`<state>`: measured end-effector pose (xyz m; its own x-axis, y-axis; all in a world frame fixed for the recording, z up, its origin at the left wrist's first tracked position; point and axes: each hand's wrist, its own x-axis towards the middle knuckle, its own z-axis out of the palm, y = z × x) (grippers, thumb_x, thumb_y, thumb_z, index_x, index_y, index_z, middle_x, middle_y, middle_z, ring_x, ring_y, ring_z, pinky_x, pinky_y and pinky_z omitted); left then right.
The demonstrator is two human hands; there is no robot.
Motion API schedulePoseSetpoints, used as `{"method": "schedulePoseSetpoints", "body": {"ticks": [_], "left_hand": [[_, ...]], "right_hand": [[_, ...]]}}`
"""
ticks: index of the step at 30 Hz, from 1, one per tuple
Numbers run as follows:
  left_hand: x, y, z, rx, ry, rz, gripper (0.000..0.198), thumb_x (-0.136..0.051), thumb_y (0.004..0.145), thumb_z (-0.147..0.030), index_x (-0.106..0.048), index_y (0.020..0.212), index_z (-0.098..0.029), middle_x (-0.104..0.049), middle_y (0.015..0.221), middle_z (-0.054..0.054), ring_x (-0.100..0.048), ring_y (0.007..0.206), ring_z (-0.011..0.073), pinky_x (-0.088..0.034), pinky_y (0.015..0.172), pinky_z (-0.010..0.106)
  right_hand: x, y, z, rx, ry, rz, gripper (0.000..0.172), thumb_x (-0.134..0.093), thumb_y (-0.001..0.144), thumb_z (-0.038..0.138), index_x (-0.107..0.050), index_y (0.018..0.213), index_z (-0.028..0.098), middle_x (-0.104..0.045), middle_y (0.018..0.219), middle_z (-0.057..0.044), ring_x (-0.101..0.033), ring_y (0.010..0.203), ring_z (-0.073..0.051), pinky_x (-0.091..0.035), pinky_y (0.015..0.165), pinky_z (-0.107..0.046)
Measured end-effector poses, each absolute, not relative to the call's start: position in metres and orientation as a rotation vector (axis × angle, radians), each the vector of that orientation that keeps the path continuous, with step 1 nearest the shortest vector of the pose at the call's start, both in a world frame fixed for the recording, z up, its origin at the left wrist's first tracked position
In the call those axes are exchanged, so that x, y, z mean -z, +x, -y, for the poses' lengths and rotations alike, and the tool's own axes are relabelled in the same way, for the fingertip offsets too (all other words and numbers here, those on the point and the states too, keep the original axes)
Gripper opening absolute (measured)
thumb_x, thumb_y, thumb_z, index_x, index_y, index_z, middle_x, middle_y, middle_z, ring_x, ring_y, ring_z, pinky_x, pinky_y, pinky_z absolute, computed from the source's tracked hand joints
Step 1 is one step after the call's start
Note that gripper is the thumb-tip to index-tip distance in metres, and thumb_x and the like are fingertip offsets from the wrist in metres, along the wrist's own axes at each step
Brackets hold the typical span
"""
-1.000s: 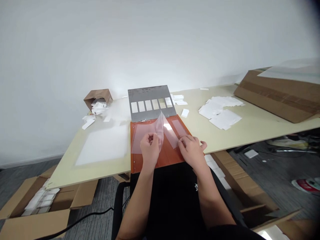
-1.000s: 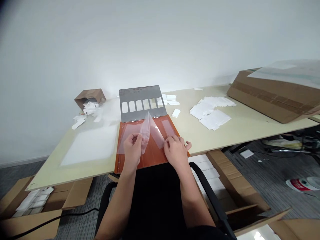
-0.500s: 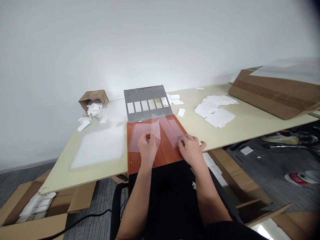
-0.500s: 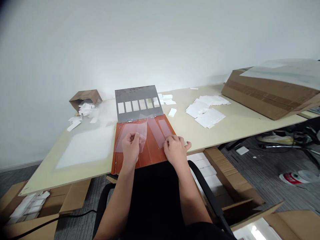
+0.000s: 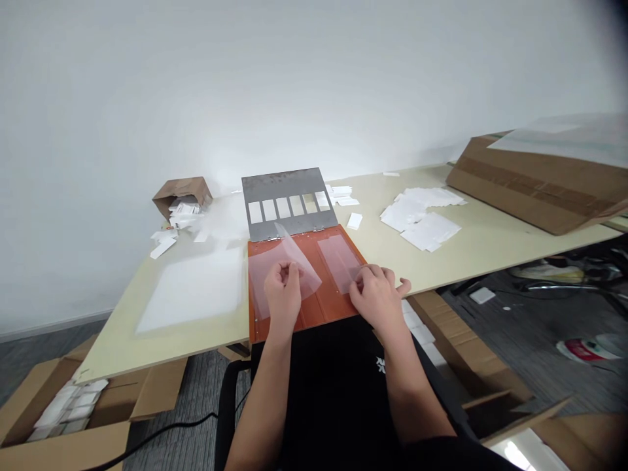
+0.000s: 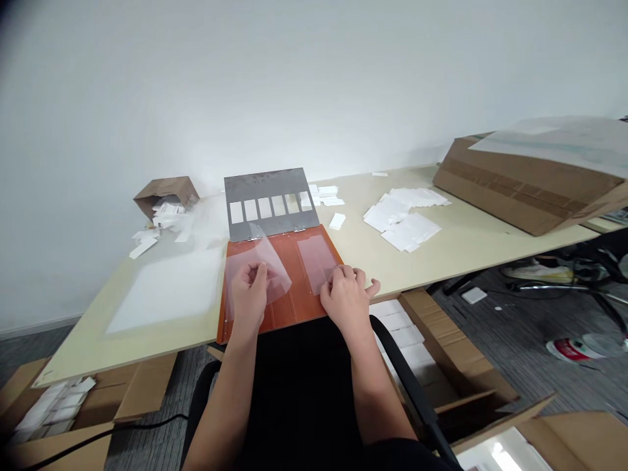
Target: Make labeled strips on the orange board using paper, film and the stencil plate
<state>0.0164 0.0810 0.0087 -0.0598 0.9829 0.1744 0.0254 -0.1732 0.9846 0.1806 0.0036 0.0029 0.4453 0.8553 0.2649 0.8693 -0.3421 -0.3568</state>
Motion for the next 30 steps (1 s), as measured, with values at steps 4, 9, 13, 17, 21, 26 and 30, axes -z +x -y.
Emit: {"method": "schedulePoseSetpoints", "body": {"ticks": [4, 9, 13, 17, 21, 26, 30], "left_hand": [[-0.017, -0.004, -0.072, -1.351, 1.376, -1.193, 0.019, -0.058, 0.088, -0.037, -0.063, 0.093, -0.019, -0.07, 0.078, 0.002, -0.068, 0.079, 0.0168, -0.05, 0.08, 0.031], [-0.021, -0.031, -0.058, -1.343, 1.398, -1.232, 0.033, -0.059, 0.089, -0.038, -0.057, 0.119, -0.022, -0.068, 0.077, 0.0, -0.068, 0.081, 0.0183, -0.051, 0.08, 0.033], [-0.016, -0.045, -0.051, -1.371, 1.422, -1.249, 0.024, -0.057, 0.09, -0.042, -0.064, 0.101, -0.021, -0.065, 0.077, 0.001, -0.066, 0.078, 0.017, -0.051, 0.077, 0.031], [-0.012, -0.05, -0.047, -1.405, 1.395, -1.263, 0.024, -0.057, 0.092, -0.043, -0.066, 0.098, -0.021, -0.065, 0.08, 0.001, -0.065, 0.079, 0.0159, -0.051, 0.078, 0.029], [-0.012, -0.05, -0.044, -1.458, 1.355, -1.241, 0.024, -0.057, 0.092, -0.042, -0.067, 0.096, -0.021, -0.065, 0.082, 0.0, -0.064, 0.079, 0.0146, -0.053, 0.081, 0.029], [-0.011, -0.052, -0.045, -1.467, 1.362, -1.23, 0.027, -0.058, 0.091, -0.044, -0.067, 0.097, -0.02, -0.064, 0.082, 0.001, -0.064, 0.08, 0.0154, -0.054, 0.084, 0.031], [-0.012, -0.056, -0.05, -1.463, 1.452, -1.289, 0.026, -0.055, 0.093, -0.043, -0.068, 0.096, -0.021, -0.065, 0.085, 0.001, -0.064, 0.079, 0.0147, -0.053, 0.081, 0.029]], "right_hand": [[-0.004, 0.179, -0.003, 0.02, -2.22, 1.481, 0.027, -0.044, 0.088, 0.024, -0.065, 0.106, 0.024, -0.063, 0.121, -0.011, -0.047, 0.111, -0.031, -0.025, 0.094, -0.063], [-0.001, 0.178, -0.004, 0.003, -2.187, 1.533, 0.028, -0.046, 0.093, 0.03, -0.071, 0.103, 0.033, -0.06, 0.13, -0.007, -0.045, 0.117, -0.032, -0.024, 0.095, -0.062], [0.0, 0.177, -0.008, -0.009, -2.191, 1.531, 0.028, -0.045, 0.095, 0.033, -0.072, 0.105, 0.033, -0.059, 0.132, -0.008, -0.044, 0.12, -0.032, -0.022, 0.097, -0.064], [-0.002, 0.175, -0.012, -0.03, -2.208, 1.525, 0.028, -0.045, 0.096, 0.033, -0.071, 0.108, 0.033, -0.058, 0.134, -0.007, -0.043, 0.122, -0.032, -0.021, 0.099, -0.066], [-0.001, 0.174, -0.013, -0.025, -2.214, 1.541, 0.03, -0.045, 0.097, 0.038, -0.069, 0.114, 0.033, -0.056, 0.137, -0.008, -0.041, 0.123, -0.033, -0.02, 0.099, -0.067], [0.002, 0.174, -0.012, 0.035, -2.15, 1.566, 0.032, -0.041, 0.099, 0.041, -0.066, 0.118, 0.032, -0.056, 0.139, -0.009, -0.04, 0.123, -0.032, -0.019, 0.1, -0.065], [0.002, 0.175, -0.012, 0.023, -2.158, 1.545, 0.03, -0.042, 0.099, 0.043, -0.069, 0.108, 0.032, -0.057, 0.136, -0.007, -0.041, 0.123, -0.032, -0.018, 0.1, -0.066]]}}
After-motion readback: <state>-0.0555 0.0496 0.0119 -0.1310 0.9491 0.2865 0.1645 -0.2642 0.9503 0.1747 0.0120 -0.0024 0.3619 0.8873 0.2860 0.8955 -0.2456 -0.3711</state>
